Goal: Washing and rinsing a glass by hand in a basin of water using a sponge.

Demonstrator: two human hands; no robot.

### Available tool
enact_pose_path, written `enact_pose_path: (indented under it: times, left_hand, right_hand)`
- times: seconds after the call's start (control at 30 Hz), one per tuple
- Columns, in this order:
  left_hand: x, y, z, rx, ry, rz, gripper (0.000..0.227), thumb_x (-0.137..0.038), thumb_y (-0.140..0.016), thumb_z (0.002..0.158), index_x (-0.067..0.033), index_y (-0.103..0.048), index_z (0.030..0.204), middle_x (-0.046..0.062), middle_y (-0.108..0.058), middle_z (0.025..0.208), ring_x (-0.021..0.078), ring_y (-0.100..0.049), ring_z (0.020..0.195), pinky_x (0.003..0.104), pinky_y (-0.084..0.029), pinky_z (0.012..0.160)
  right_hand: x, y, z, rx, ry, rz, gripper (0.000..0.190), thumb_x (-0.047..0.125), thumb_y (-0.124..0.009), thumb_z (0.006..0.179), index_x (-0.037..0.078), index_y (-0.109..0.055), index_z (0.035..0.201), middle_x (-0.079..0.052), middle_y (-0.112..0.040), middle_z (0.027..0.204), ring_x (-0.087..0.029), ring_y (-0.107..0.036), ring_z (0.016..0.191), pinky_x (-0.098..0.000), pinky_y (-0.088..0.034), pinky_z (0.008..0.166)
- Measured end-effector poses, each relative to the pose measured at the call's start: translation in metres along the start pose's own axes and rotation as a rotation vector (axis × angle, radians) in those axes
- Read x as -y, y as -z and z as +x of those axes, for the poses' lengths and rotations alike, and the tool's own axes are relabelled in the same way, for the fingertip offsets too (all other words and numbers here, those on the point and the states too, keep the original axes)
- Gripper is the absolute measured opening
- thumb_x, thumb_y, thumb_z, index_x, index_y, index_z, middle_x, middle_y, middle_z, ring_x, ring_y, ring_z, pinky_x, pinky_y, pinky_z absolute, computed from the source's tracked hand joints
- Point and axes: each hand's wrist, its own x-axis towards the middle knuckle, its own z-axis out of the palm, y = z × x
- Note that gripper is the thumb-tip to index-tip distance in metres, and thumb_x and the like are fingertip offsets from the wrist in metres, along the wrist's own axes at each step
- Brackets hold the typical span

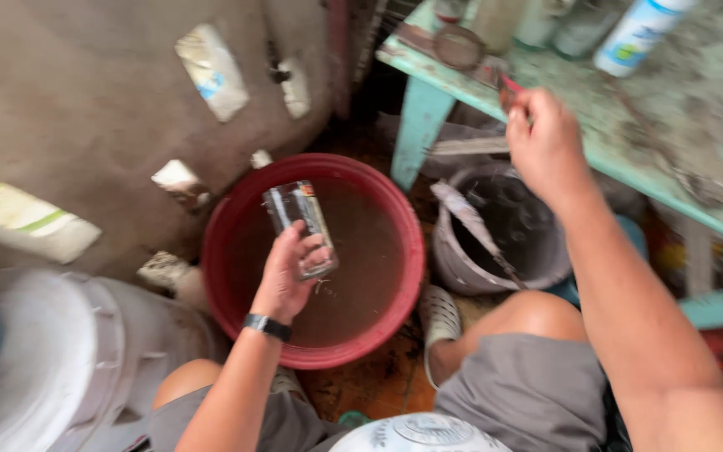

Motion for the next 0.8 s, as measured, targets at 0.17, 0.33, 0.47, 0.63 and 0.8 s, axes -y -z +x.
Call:
enact_pose_path:
  times: [0.17, 0.33, 0.47, 0.63, 0.8]
  left_hand:
    - [-0.01, 0.007, -0.004, 0.01, 0.048, -0.104, 0.068, -0.056, -0.07, 0.086, -0.0184, -0.052, 0.14, 0.016, -0.069, 0.109, 0.0331, -0.074, 0.088, 0.054, -0.063, 0.081]
    - [-0.012, 0.002, -0.012, 0.103, 0.097, -0.221, 0.073, -0.068, -0.065, 0.083, -0.0173, -0.055, 0.135, 0.019, -0.071, 0.112, 0.0389, -0.073, 0.095, 0.06, -0.061, 0.084]
    - [-0.014, -0.004, -0.019, 0.151, 0.074, -0.242, 0.065, -0.061, -0.064, 0.088, -0.0138, -0.059, 0.132, 0.01, -0.067, 0.104, 0.0318, -0.072, 0.089, 0.063, -0.06, 0.084]
    - [-0.028, -0.02, -0.03, 0.172, 0.053, -0.172, 0.069, -0.06, -0.061, 0.09, -0.0112, -0.053, 0.138, 0.013, -0.068, 0.105, 0.0313, -0.075, 0.087, 0.063, -0.059, 0.089]
    - [-0.027, -0.013, -0.028, 0.147, 0.145, -0.327, 0.065, -0.063, -0.058, 0.09, -0.0084, -0.062, 0.124, 0.024, -0.07, 0.112, 0.0423, -0.074, 0.089, 0.067, -0.059, 0.081]
  right_hand:
    - [0.076, -0.063, -0.052, 0.285, -0.158, 0.463, 0.04, 0.012, -0.048, 0.102, 0.014, -0.059, 0.14, -0.011, -0.075, 0.088, -0.03, -0.067, 0.078, -0.0444, -0.053, 0.074]
    - [0.099, -0.109, -0.094, 0.426, -0.429, 0.857, 0.041, 0.013, -0.043, 0.105, 0.011, -0.059, 0.143, -0.013, -0.071, 0.081, -0.016, -0.054, 0.051, -0.0279, -0.05, 0.048]
    - [0.111, -0.104, -0.095, 0.471, -0.583, 0.977, 0.047, 0.008, -0.046, 0.103, 0.01, -0.053, 0.149, -0.014, -0.07, 0.099, -0.015, -0.059, 0.074, -0.0294, -0.055, 0.065]
    - [0.126, -0.096, -0.087, 0.475, -0.502, 1.003, 0.05, 0.0, -0.05, 0.1, 0.008, -0.054, 0.149, -0.017, -0.069, 0.104, -0.019, -0.063, 0.08, -0.035, -0.06, 0.076]
    - [0.134, -0.101, -0.087, 0.516, -0.336, 0.804, 0.054, 0.0, -0.054, 0.095, 0.021, -0.062, 0.145, -0.01, -0.076, 0.11, -0.015, -0.065, 0.074, -0.0295, -0.061, 0.065]
